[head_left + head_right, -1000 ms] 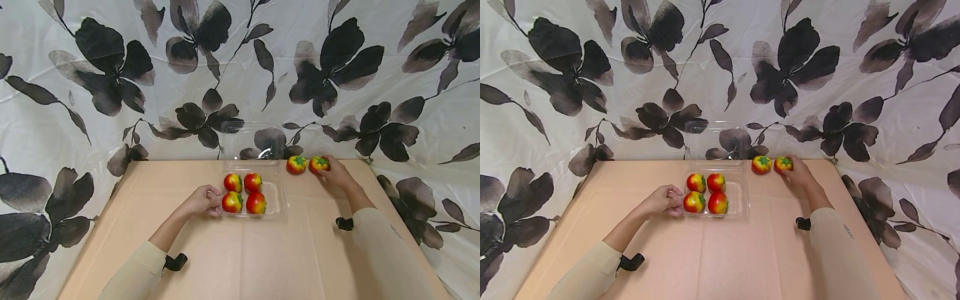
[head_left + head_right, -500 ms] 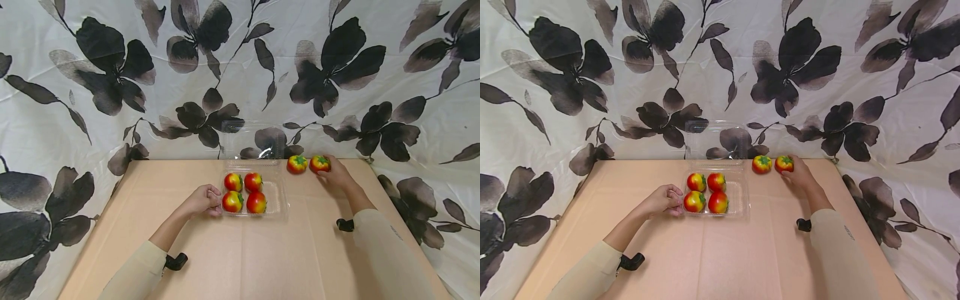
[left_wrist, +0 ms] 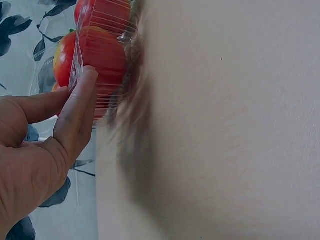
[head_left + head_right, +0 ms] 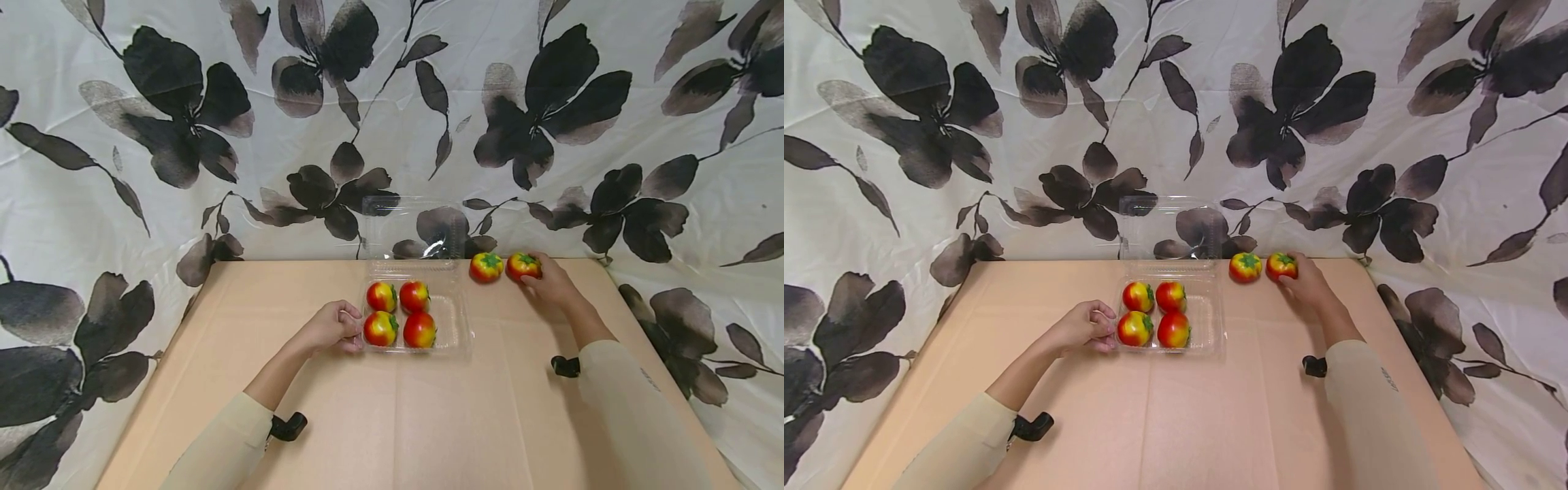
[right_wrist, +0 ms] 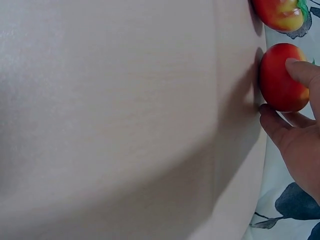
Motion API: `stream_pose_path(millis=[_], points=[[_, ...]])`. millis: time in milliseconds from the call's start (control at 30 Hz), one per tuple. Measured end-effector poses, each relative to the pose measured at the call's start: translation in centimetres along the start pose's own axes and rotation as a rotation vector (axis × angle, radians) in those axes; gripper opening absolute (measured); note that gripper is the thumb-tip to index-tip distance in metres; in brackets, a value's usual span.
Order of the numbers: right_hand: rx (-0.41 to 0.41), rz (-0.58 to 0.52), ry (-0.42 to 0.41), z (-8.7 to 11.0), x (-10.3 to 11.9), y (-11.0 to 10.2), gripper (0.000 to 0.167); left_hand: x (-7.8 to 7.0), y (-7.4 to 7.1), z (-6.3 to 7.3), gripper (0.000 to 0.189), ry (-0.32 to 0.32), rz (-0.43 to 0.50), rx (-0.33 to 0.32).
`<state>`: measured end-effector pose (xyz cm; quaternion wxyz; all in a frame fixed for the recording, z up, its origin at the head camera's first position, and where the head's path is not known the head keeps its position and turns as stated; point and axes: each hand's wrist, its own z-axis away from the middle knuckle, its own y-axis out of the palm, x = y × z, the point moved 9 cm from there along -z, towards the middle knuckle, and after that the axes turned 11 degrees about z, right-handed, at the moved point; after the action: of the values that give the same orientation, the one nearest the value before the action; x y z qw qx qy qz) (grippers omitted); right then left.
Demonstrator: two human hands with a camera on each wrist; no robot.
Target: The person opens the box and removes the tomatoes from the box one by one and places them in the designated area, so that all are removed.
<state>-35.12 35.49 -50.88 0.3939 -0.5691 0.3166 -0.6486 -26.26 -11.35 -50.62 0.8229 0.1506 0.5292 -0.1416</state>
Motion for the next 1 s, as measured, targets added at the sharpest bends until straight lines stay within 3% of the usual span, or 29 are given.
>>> stream_pose_path(millis=[1000], points=[[0.001,-0.039,0.042,0.5,-0.69,0.0,0.088,-0.07,-0.1,-0.07,0.029,0.005,-0.008,-0.004]])
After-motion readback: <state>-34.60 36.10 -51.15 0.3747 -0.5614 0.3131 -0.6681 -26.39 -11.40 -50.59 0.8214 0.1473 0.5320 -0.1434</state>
